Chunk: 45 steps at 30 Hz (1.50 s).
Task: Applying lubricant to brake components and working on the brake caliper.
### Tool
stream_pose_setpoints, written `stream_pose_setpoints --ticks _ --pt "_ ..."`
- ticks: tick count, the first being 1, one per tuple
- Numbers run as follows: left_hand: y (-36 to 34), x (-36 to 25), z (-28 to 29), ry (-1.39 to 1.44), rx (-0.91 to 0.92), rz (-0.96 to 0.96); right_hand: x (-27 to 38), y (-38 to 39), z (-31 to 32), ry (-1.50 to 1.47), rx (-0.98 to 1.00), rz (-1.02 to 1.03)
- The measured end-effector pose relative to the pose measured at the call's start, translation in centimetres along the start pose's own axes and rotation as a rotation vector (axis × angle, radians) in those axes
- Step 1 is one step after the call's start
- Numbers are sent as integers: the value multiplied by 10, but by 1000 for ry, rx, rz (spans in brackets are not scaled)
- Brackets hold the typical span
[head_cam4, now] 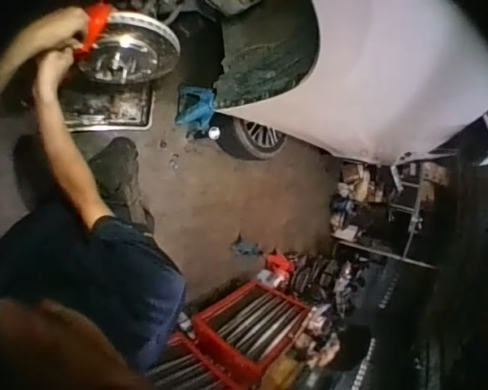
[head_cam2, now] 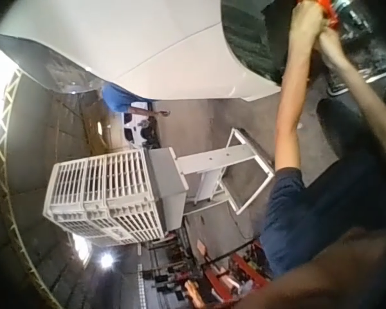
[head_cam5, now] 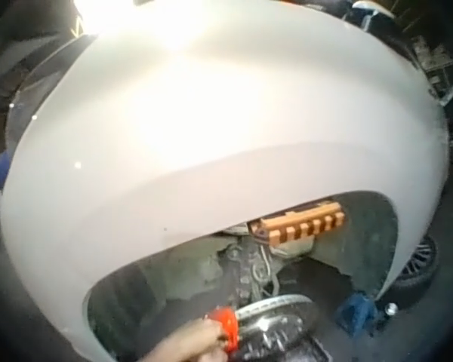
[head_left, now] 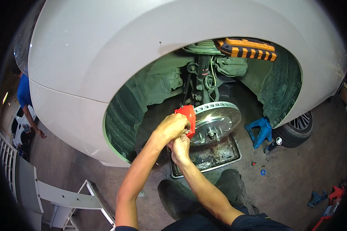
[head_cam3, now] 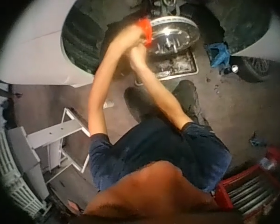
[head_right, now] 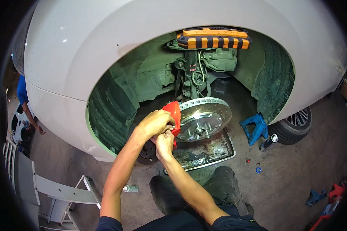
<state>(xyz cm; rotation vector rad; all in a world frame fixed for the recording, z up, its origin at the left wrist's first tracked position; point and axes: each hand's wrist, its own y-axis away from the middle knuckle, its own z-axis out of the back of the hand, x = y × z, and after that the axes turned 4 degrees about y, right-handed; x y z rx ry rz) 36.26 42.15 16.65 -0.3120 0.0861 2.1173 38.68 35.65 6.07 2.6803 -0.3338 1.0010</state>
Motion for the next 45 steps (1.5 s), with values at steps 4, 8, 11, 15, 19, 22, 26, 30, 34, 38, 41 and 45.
stream_pose_setpoints --ticks 4,8,11,15,19,22,26,30,34,38,41,45 --pt "-3 -7 -4 -74 18 71 -7 3 -10 -290 -47 -33" --pt "-9 -21 -6 -217 12 73 2 17 -31 -582 156 -64" --pt "-50 -50 -11 -244 9 -13 -73 -50 20 -137 -33 249" --pt "-2 -30 1 -140 -13 150 6 37 33 -79 68 -262" --pt "-5 -17 -7 -34 -20 241 104 21 77 500 286 -358" --pt "-3 -13 -8 36 -8 172 131 2 98 685 324 -172" --pt "4 -6 -11 30 -56 -14 125 -7 112 585 295 -238" --pt "2 -15 -6 144 -85 -16 122 -6 114 617 311 -33" --pt "5 -19 -2 61 -84 -46 120 -1 150 367 365 48" --pt "11 -22 -7 25 -111 -119 147 5 239 1010 297 109" --pt "5 -33 -7 -53 -33 -88 125 17 383 1398 -27 224" --pt "6 -37 -12 -130 -55 -55 84 80 546 1642 -506 -253"
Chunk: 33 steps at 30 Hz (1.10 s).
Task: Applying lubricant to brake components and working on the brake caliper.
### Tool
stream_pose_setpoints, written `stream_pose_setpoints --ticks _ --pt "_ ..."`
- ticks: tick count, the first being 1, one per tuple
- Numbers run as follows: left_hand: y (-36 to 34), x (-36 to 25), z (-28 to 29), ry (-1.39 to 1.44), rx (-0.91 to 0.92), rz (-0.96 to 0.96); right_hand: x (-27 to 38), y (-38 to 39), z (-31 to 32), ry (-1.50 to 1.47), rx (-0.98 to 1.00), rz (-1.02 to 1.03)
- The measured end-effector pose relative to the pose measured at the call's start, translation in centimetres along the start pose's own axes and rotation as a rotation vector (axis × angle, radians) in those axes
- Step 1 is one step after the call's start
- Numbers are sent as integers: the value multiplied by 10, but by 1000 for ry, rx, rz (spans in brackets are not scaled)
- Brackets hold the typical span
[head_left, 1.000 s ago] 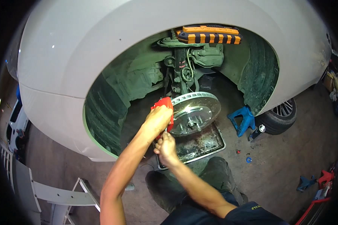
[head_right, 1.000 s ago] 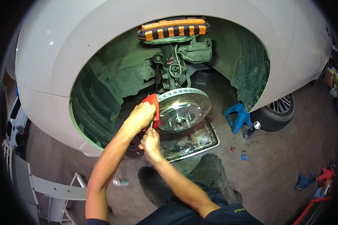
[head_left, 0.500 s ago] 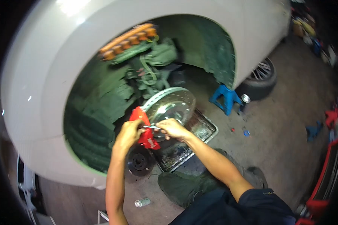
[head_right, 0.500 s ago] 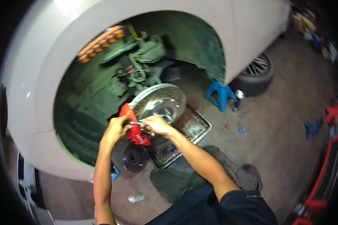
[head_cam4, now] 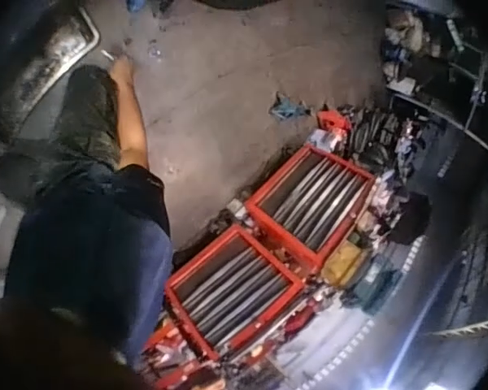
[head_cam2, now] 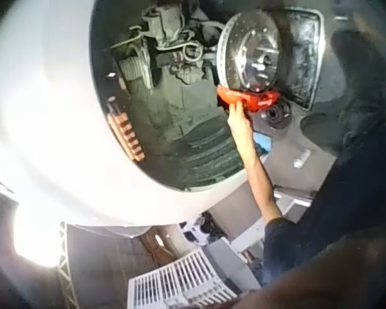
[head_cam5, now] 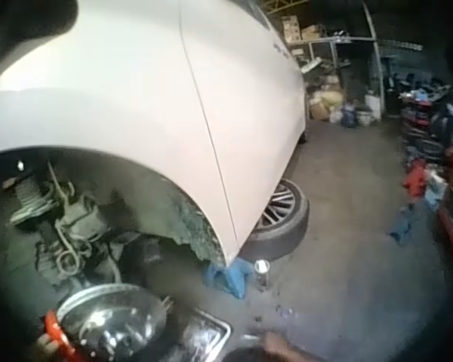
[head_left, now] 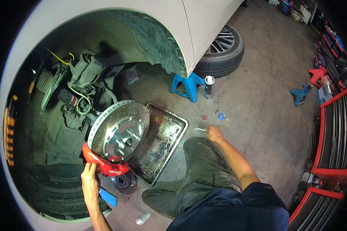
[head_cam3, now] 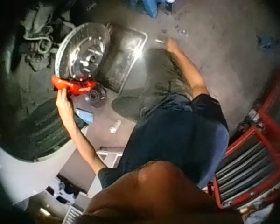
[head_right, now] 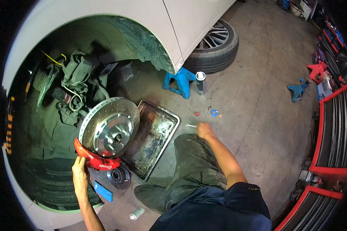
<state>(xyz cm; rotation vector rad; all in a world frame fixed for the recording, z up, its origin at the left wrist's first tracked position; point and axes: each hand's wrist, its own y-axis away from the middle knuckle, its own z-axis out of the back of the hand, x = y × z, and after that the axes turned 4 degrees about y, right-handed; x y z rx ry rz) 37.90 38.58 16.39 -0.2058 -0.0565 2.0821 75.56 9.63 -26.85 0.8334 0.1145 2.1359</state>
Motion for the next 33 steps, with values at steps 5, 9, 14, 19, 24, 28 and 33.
stream_pose_setpoints --ticks 5,9,14,19,24,28,33 --pt "-4 -9 -9 -152 57 229 -83 15 -30 -18 93 -393" --pt "-1 -12 -16 -62 10 368 -97 5 -19 143 177 -401" --pt "-9 -28 -9 -66 51 374 -2 46 -15 -462 131 -434" --pt "-8 -21 -16 -245 88 465 -74 20 -1 -585 642 -307" --pt "-1 -37 -13 19 -94 494 -106 -47 16 77 -36 -187" --pt "-15 -40 -16 -56 65 412 -139 -78 -1 218 -153 -127" --pt "-20 -31 -7 -136 204 582 -153 -73 0 250 95 -257"
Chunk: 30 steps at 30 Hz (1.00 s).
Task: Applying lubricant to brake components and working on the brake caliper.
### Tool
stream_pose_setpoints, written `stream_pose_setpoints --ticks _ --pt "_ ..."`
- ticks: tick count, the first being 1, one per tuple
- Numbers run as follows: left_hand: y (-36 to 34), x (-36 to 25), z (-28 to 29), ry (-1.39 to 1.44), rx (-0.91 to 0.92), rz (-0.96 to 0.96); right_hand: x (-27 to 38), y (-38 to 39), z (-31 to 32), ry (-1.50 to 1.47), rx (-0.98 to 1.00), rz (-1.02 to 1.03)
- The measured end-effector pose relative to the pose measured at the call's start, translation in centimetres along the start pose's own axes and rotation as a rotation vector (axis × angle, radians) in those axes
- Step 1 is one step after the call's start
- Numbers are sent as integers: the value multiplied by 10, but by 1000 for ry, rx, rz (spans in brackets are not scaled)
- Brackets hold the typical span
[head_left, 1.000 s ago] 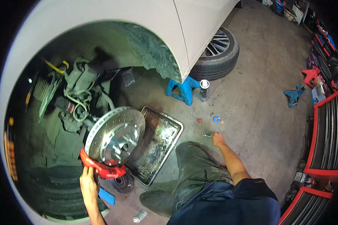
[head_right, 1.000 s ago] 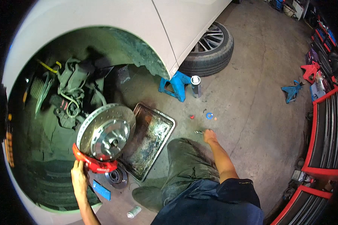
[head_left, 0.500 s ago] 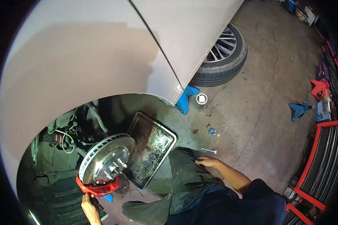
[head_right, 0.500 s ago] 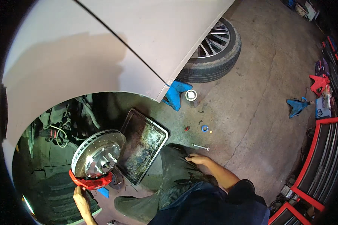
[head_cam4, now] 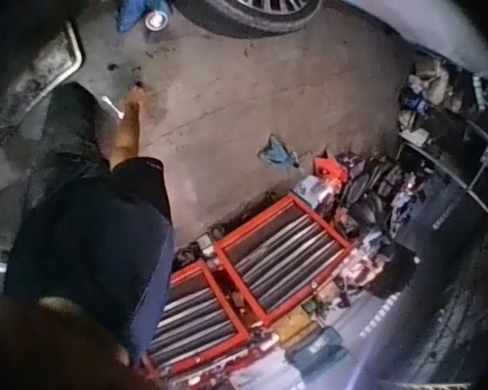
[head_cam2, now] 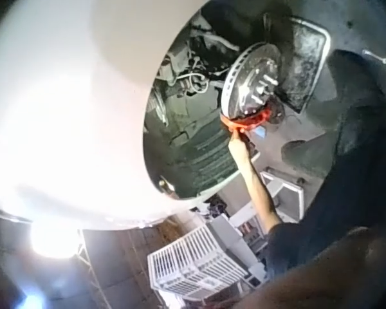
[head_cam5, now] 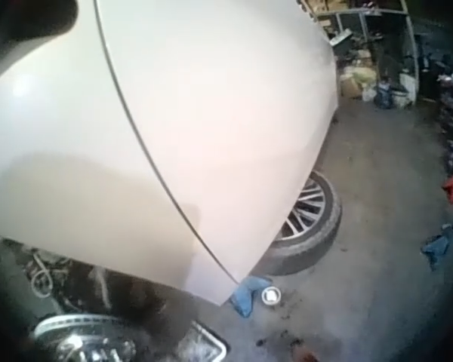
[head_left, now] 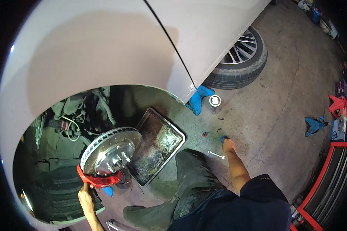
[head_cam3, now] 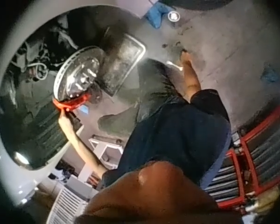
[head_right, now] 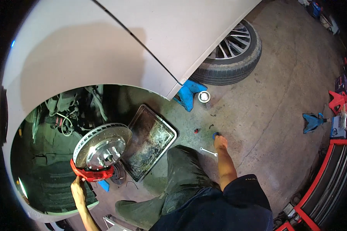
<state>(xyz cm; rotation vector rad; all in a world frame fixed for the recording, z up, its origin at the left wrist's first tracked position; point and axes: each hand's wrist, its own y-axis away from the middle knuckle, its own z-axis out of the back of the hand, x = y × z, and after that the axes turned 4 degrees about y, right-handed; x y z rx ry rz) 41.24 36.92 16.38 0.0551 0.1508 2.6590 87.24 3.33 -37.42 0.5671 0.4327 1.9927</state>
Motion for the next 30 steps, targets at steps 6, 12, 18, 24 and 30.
stream_pose_setpoints --ticks 6,12,18,24,30 --pt "7 -2 -3 175 -167 -219 6 40 18 -1130 249 -242" --pt "5 -4 0 154 -200 -214 51 86 68 -1703 641 -116" --pt "5 -5 -5 34 -222 -142 100 108 100 -1951 796 98" --pt "19 4 -7 171 -269 -206 146 144 143 -2071 869 261" --pt "7 6 -12 223 -332 -201 150 156 145 -2062 916 367"
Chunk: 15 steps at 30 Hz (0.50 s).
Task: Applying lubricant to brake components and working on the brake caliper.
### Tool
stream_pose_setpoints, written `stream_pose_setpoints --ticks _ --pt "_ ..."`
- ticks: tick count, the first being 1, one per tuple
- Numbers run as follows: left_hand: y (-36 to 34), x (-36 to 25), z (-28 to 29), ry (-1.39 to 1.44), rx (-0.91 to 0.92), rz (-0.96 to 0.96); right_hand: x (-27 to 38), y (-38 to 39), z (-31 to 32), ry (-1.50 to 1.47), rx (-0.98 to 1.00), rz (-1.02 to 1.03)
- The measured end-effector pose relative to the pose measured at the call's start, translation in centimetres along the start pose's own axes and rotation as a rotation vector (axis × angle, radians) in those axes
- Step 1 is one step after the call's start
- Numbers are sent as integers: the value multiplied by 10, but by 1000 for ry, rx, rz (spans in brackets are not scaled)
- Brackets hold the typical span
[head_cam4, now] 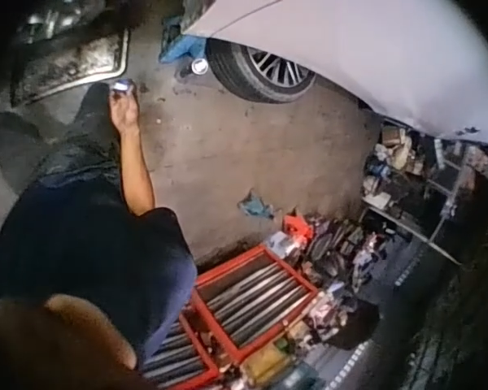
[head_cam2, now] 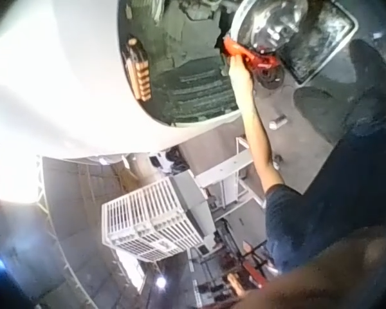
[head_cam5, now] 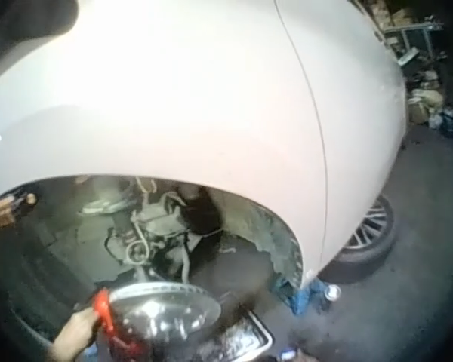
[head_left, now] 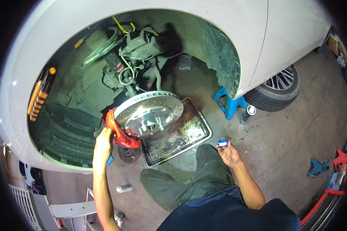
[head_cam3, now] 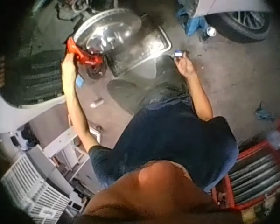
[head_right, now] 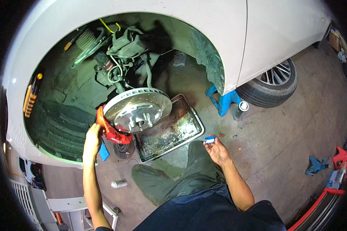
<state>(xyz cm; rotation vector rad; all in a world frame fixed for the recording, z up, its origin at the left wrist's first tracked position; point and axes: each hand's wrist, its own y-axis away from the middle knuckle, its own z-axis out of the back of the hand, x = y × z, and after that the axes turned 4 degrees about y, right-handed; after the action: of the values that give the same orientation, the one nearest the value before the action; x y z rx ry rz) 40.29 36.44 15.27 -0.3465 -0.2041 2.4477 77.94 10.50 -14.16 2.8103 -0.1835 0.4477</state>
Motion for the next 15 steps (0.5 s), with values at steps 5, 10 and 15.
stream_pose_setpoints --ticks 5,10,15 --pt "3 16 6 -18 82 -11 -13 6 -2 43 25 -56" --pt "2 12 9 -112 25 -28 -13 16 -17 174 31 -97" --pt "6 27 1 13 47 -144 -19 25 -21 246 -15 -84"
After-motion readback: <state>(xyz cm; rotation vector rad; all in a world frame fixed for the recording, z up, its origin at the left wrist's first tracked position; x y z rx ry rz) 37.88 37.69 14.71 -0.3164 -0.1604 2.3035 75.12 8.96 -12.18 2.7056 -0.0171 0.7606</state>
